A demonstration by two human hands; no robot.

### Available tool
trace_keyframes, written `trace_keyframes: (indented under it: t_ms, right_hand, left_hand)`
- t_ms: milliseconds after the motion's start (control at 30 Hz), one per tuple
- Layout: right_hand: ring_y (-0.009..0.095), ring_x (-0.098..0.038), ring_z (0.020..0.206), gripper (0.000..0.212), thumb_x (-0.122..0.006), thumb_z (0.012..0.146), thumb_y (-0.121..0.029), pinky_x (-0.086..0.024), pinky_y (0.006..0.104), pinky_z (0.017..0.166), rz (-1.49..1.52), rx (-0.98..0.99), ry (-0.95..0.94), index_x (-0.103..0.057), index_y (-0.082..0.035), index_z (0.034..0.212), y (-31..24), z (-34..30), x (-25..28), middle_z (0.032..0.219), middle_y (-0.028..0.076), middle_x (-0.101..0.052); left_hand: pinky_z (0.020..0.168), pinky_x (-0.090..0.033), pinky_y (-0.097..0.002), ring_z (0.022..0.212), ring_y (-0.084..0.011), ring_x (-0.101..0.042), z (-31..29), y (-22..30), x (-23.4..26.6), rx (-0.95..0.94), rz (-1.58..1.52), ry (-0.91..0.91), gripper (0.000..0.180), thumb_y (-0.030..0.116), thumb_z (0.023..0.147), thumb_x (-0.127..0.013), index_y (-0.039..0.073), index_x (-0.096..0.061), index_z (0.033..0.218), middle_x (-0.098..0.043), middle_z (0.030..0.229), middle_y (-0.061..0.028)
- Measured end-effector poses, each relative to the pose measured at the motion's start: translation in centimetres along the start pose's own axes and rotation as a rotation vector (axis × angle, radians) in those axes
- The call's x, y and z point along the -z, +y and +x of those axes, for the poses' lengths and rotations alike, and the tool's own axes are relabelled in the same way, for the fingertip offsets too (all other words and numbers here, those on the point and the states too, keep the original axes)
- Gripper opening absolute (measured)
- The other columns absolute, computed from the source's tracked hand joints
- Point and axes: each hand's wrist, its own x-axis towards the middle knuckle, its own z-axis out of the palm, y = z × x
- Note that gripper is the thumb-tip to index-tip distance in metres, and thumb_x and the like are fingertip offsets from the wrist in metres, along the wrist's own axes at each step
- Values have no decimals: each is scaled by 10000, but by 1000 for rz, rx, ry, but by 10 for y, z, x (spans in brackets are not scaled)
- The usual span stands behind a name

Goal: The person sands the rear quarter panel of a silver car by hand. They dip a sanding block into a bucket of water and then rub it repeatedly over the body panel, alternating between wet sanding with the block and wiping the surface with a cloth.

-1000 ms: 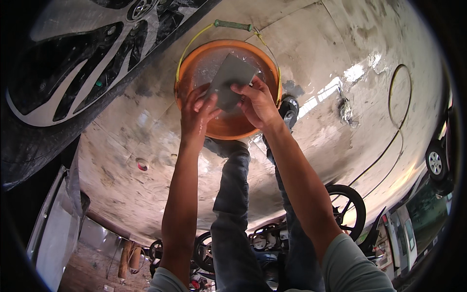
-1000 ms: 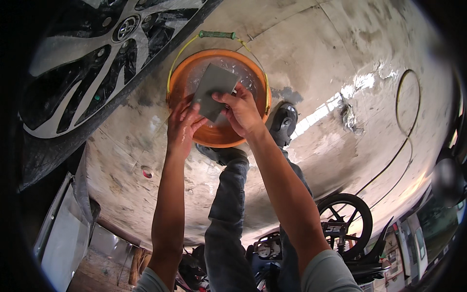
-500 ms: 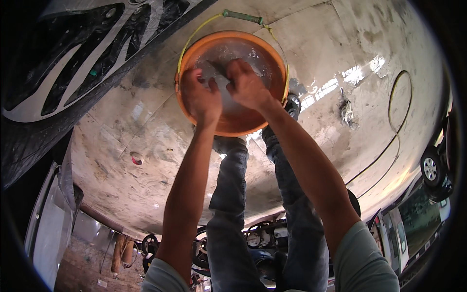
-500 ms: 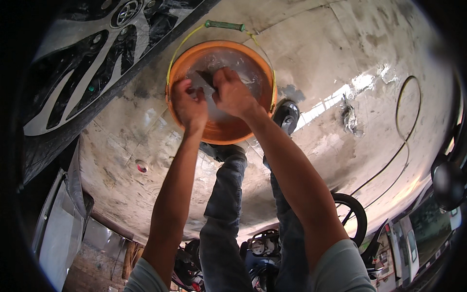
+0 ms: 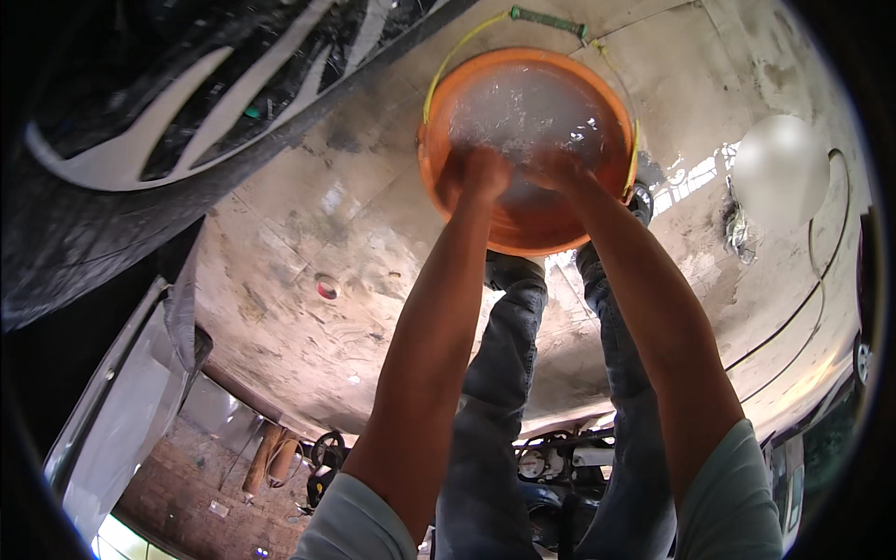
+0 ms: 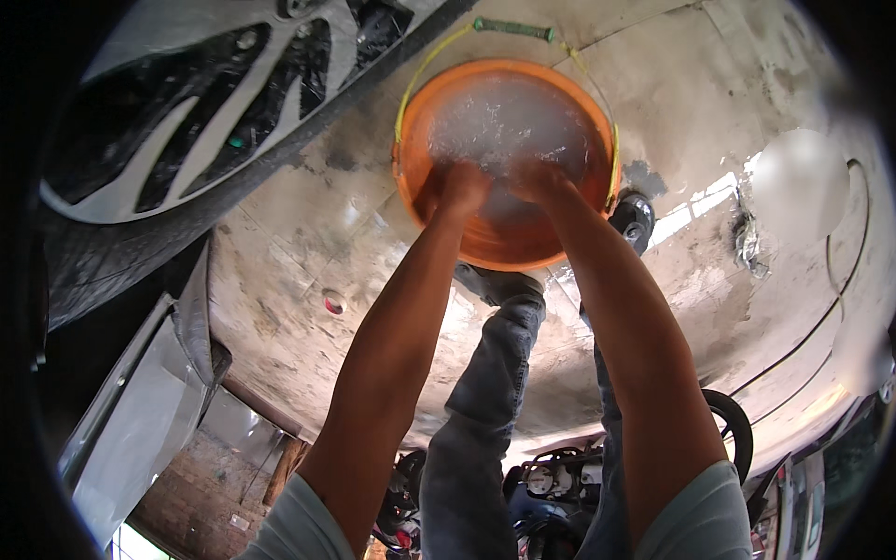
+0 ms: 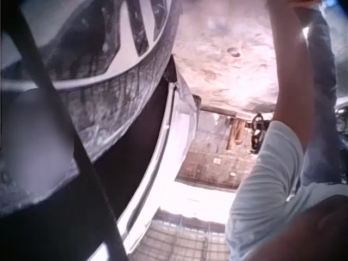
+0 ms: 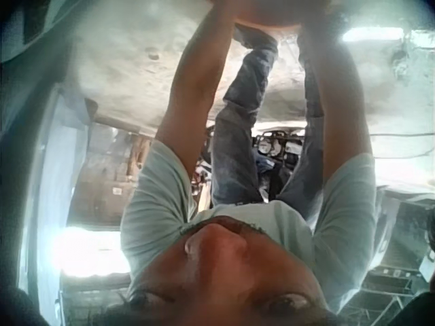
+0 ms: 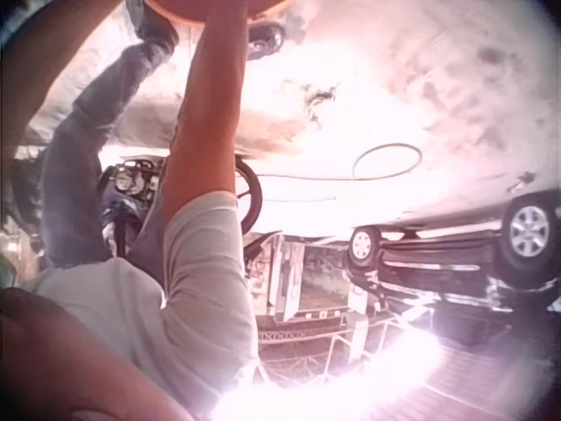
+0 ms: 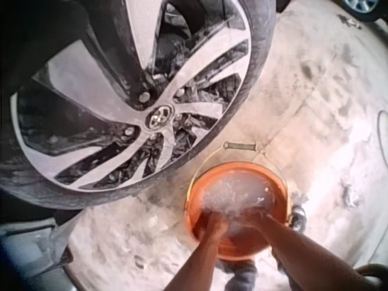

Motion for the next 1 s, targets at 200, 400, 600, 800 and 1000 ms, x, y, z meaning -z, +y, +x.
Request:
trace_keyframes:
  t_ms: [200,400,600,800,1000]
  right_hand:
    - [340,-610,934,322,-624,737,-256,-483,459,798,349,-57,120,-584,-87,1009,-95,-58,170,975,150,-641]
    - [124,-555,526,271,-675,711,-212,-464,273,467,1209,-192,291,-570,-25,875,-97,-185,302,648,36,-566]
    - [167,-503,922,345,-480,751,-177,-498,411,770,1661,-146,490,-489,-74,1080,-125,-293,433,947,43,-506]
    - [257,-395,1228,611,-380,751,-10,-340,347,1009,1005,333,1097,-343,-72,1358,-238,-406,636,1348,143,-395]
    - [303,-263,1349,630,-391,783,29,-214,381,1084,816,695,1429,-303,-60,1400,-430,-433,767,1454,182,-272]
  left_hand:
    - [877,-457,-320,1040,-228,-588,-90,-9,110,115,-315,159,356,106,860,-548,3,-470,1192,-615,1071,-140]
    - [837,-476,-309,988,-216,-617,-233,57,260,63,-428,279,261,178,877,-572,43,-536,1098,-639,1040,-113]
    - [808,-487,-309,967,-192,-607,-417,27,380,83,-691,627,213,134,876,-578,44,-572,1069,-623,1031,-90]
    - [721,-512,-309,838,-202,-642,-588,6,494,281,-392,974,233,81,831,-597,37,-582,1060,-643,934,-105]
    - [669,-479,-314,811,-213,-596,-711,39,626,274,-333,1421,259,13,830,-506,22,-568,1081,-610,985,-113]
